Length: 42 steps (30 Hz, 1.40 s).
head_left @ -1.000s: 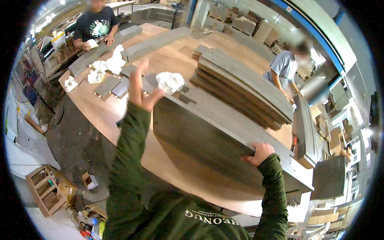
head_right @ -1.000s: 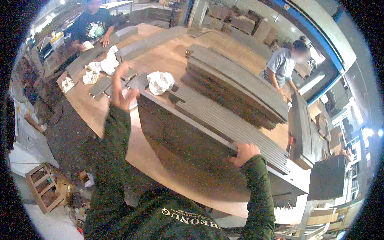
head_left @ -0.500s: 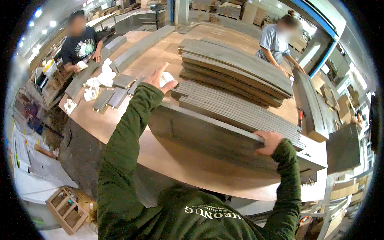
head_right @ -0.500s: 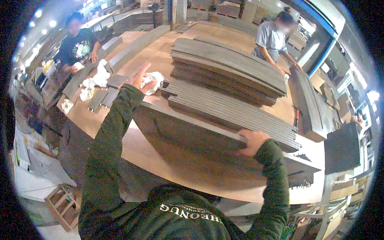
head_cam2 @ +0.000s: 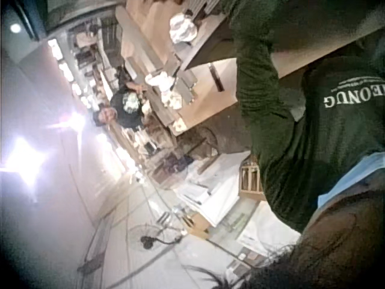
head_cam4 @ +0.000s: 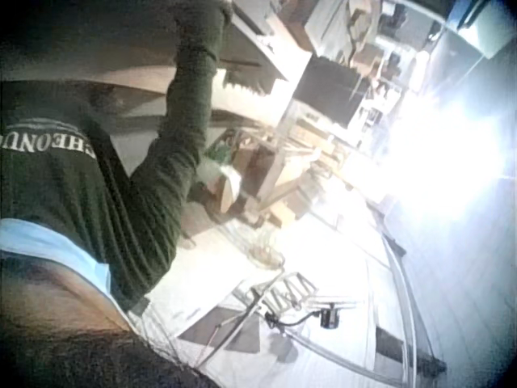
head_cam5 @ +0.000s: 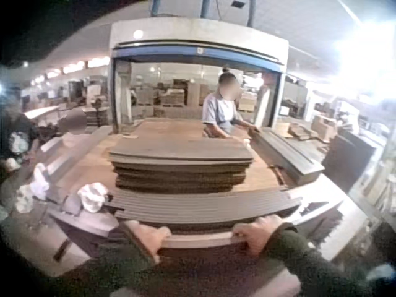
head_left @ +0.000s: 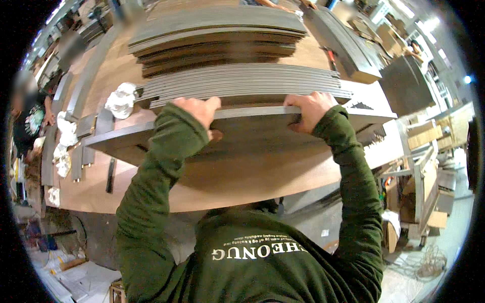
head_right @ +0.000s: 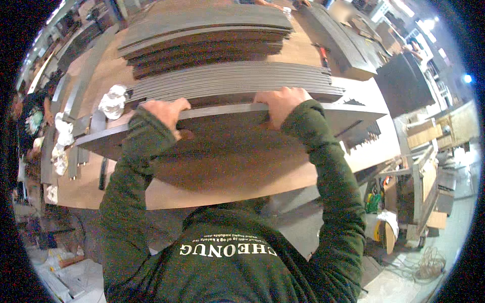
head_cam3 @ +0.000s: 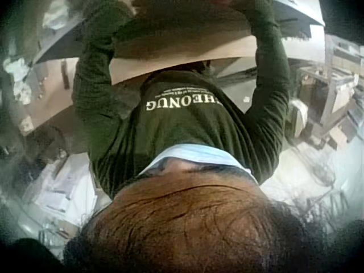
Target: The person picks up, flips, and organizes wood cabinet panels and frame components on a large work table while coworkers perform similar tasks nearby.
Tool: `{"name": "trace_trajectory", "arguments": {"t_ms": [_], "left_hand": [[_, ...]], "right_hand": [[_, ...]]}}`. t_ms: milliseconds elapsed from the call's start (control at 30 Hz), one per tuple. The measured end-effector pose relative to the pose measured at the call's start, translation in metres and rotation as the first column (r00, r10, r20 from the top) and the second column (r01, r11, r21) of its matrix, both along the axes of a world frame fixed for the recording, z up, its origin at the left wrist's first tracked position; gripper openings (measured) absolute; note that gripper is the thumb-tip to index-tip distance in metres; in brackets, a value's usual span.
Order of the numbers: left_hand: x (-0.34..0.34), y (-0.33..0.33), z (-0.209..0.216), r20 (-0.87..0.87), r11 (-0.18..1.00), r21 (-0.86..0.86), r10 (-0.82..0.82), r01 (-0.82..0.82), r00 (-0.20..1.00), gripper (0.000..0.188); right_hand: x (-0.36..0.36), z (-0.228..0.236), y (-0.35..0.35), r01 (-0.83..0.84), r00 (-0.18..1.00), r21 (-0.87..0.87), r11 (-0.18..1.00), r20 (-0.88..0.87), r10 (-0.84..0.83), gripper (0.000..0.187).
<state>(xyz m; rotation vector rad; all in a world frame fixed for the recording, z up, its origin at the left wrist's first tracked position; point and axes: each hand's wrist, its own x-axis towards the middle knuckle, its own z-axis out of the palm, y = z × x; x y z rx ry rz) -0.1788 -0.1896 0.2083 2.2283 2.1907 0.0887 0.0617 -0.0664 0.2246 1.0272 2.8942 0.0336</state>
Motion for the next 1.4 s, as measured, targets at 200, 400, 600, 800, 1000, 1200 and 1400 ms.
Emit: {"name": "trace_trajectory", "arguments": {"t_ms": [200,400,600,800,1000,1200,1400], "left_hand": [[-0.01,-0.004,0.004,-0.108,0.995,0.007,-0.096,0.097,0.99,0.054],[0.089,0.061,-0.009,-0.009,0.995,-0.059,-0.082,0.081,0.997,0.063],[0.121,0.072,0.028,-0.029,0.97,-0.242,-0.001,-0.006,1.0,0.059],[0.128,0.072,0.02,-0.017,0.979,-0.187,0.084,-0.086,0.996,0.059],[0.132,0.077,0.009,-0.048,0.993,-0.11,0.047,-0.052,0.998,0.059],[0.118,0.063,0.0,-0.066,0.998,0.07,0.01,-0.006,0.998,0.061],[0.135,0.066,0.01,-0.035,0.984,-0.089,0.15,-0.153,0.988,0.06]], "right_hand": [[-0.013,0.02,0.0,-0.002,0.978,-0.138,0.99,0.209,0.031,0.048],[0.02,-0.004,0.002,-0.008,0.993,0.0,1.0,-0.114,0.008,0.032],[0.084,0.027,0.029,-0.176,0.842,-0.167,0.97,-0.536,0.061,0.041],[0.213,0.105,0.101,0.032,0.632,0.113,0.993,-0.772,0.068,0.023],[0.255,-0.038,0.174,0.343,0.708,-0.089,0.935,-0.63,-0.319,0.03],[0.252,-0.011,0.169,0.275,0.773,-0.126,0.953,-0.561,-0.297,0.031],[0.281,0.122,0.132,0.255,0.651,0.351,0.901,-0.752,0.109,0.025]]}}
